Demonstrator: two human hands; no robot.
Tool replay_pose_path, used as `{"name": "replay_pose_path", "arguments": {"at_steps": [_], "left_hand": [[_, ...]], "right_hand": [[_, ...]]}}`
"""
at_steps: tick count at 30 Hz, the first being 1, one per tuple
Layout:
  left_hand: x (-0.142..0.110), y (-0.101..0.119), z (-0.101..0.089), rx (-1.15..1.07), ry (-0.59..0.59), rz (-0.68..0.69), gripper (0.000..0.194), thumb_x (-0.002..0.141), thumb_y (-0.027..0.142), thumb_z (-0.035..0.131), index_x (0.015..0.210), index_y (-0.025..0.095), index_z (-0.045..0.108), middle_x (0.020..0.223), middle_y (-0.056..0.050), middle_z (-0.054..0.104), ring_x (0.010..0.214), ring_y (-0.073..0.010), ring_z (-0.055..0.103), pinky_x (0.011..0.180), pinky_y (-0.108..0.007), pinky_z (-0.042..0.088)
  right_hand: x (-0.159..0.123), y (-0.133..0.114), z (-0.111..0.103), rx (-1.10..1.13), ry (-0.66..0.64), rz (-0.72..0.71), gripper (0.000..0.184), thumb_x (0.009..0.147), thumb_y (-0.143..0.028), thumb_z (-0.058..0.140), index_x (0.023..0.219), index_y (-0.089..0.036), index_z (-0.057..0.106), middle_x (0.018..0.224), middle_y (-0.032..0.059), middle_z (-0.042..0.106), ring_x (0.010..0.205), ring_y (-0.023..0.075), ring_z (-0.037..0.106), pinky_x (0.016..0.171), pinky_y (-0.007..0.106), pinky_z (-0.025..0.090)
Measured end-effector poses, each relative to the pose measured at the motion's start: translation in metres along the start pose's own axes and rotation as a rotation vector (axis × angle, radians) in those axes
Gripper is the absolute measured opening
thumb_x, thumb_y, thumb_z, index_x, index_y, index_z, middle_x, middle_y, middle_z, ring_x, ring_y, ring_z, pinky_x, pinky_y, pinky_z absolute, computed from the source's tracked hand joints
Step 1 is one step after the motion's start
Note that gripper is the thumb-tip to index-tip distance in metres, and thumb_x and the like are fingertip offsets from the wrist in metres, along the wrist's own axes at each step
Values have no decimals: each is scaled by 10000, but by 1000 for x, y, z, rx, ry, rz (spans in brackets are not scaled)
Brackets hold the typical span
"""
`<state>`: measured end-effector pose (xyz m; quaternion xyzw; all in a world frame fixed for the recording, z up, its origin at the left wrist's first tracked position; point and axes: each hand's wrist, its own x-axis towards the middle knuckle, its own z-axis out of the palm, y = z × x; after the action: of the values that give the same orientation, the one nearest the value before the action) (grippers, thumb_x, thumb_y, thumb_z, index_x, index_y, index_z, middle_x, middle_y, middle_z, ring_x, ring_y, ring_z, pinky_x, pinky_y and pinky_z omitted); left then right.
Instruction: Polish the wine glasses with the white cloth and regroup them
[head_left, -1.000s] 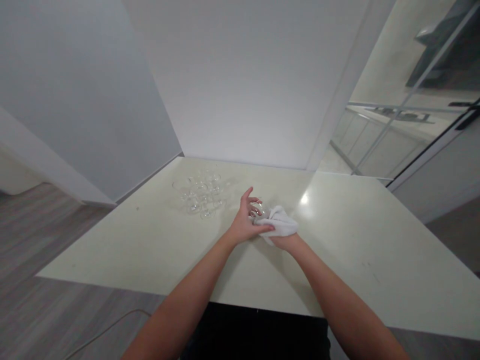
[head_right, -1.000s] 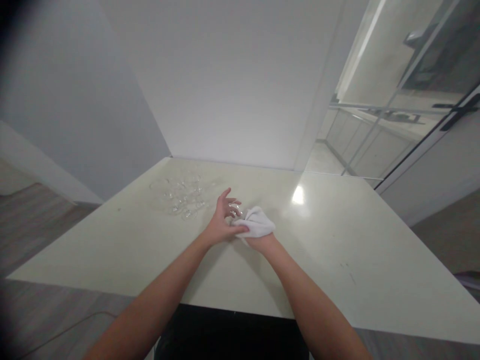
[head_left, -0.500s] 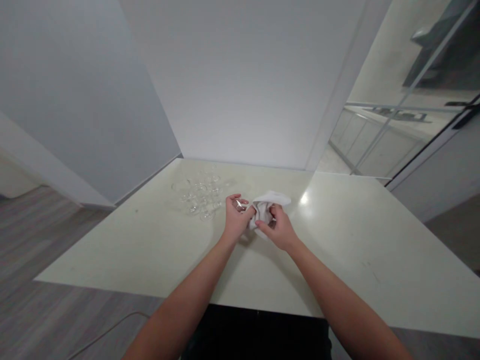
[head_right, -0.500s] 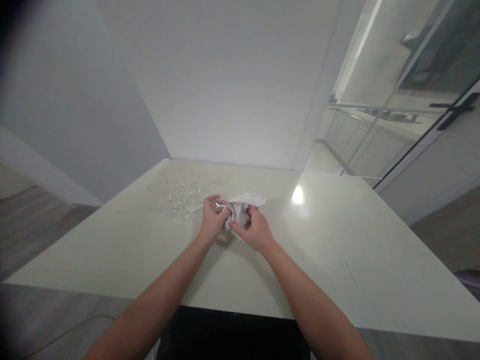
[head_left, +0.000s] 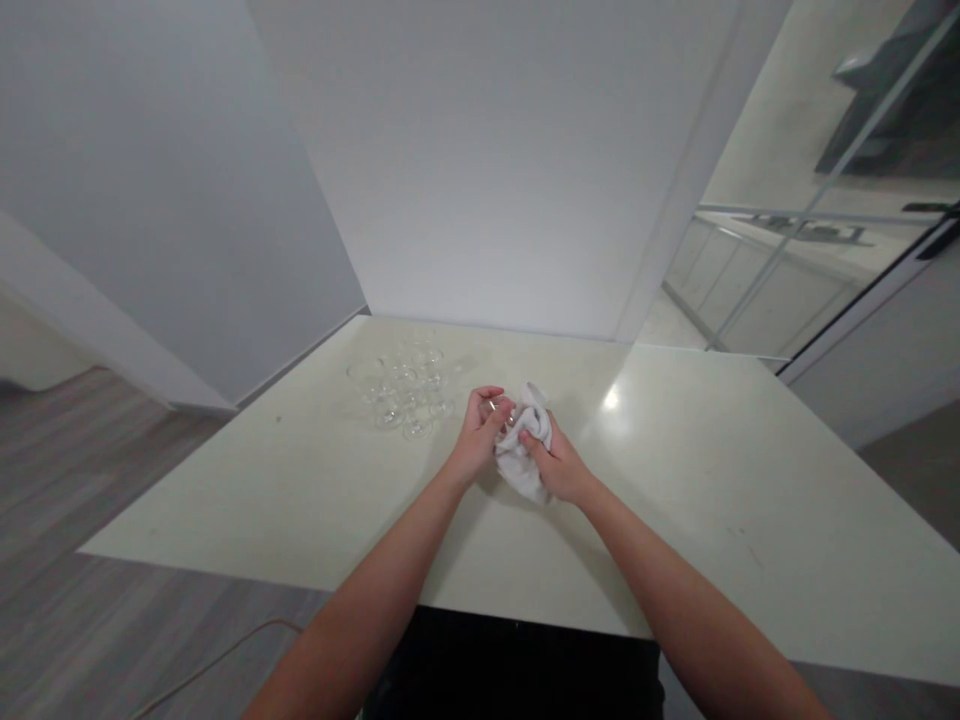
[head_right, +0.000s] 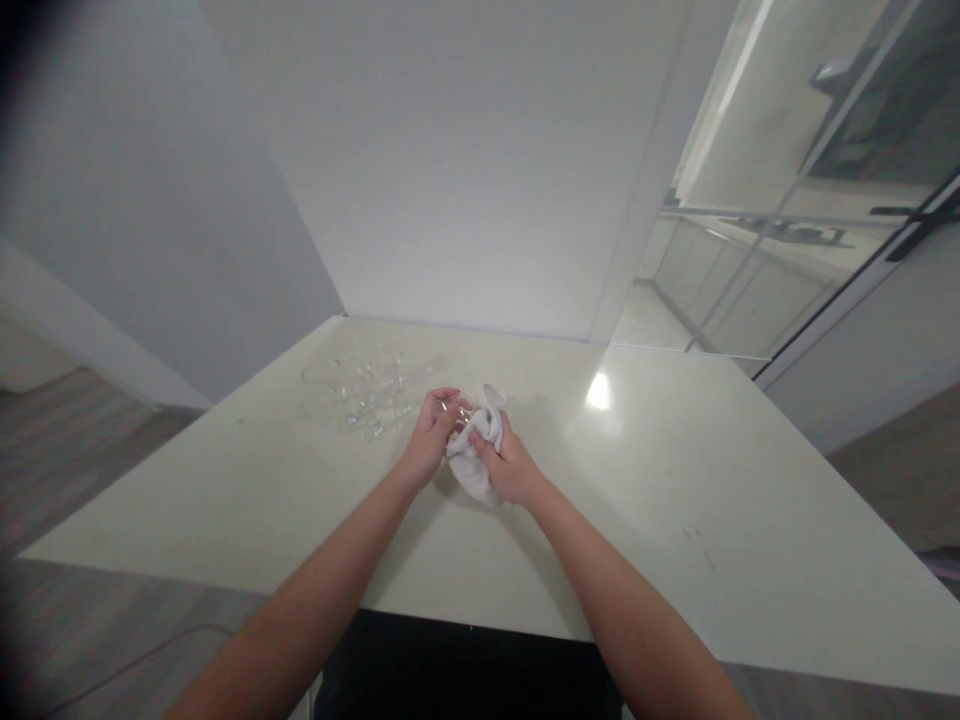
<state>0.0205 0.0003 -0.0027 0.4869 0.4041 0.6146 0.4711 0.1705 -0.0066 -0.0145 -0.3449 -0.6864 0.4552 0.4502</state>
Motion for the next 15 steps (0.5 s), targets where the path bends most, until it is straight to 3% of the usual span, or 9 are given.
{"name": "replay_pose_path", "arguments": {"at_steps": [6, 9, 15], "left_hand": [[-1, -6, -1, 37, 20, 124, 464, 793, 577, 646, 1009, 210, 463, 895, -14, 598, 733, -123, 556, 723, -270, 459], [-4, -5, 1, 58, 33, 147, 433, 810, 555, 642, 1003, 215, 456, 908, -15, 588, 772, -127, 553, 737, -263, 450], [-6, -2, 3, -33, -99, 75, 511, 785, 635, 613, 1046, 221, 468, 906, -27, 613, 769, -144, 569, 716, -275, 455]], "right_hand": [[3, -2, -2, 235, -94, 173, 469, 881, -549, 558, 1234, -242, 568, 1275, 43, 619, 1185, 206, 561, 1062, 357, 399], [1, -2, -7, 269, -166, 274, 486, 849, -599, 575, 1126, -203, 628, 1111, 54, 688, 1019, 205, 631, 942, 345, 479], [-7, -1, -4, 400, -372, 462, 504, 685, -541, 770, 1007, -170, 657, 907, 45, 711, 760, 167, 644, 710, 274, 522]]}}
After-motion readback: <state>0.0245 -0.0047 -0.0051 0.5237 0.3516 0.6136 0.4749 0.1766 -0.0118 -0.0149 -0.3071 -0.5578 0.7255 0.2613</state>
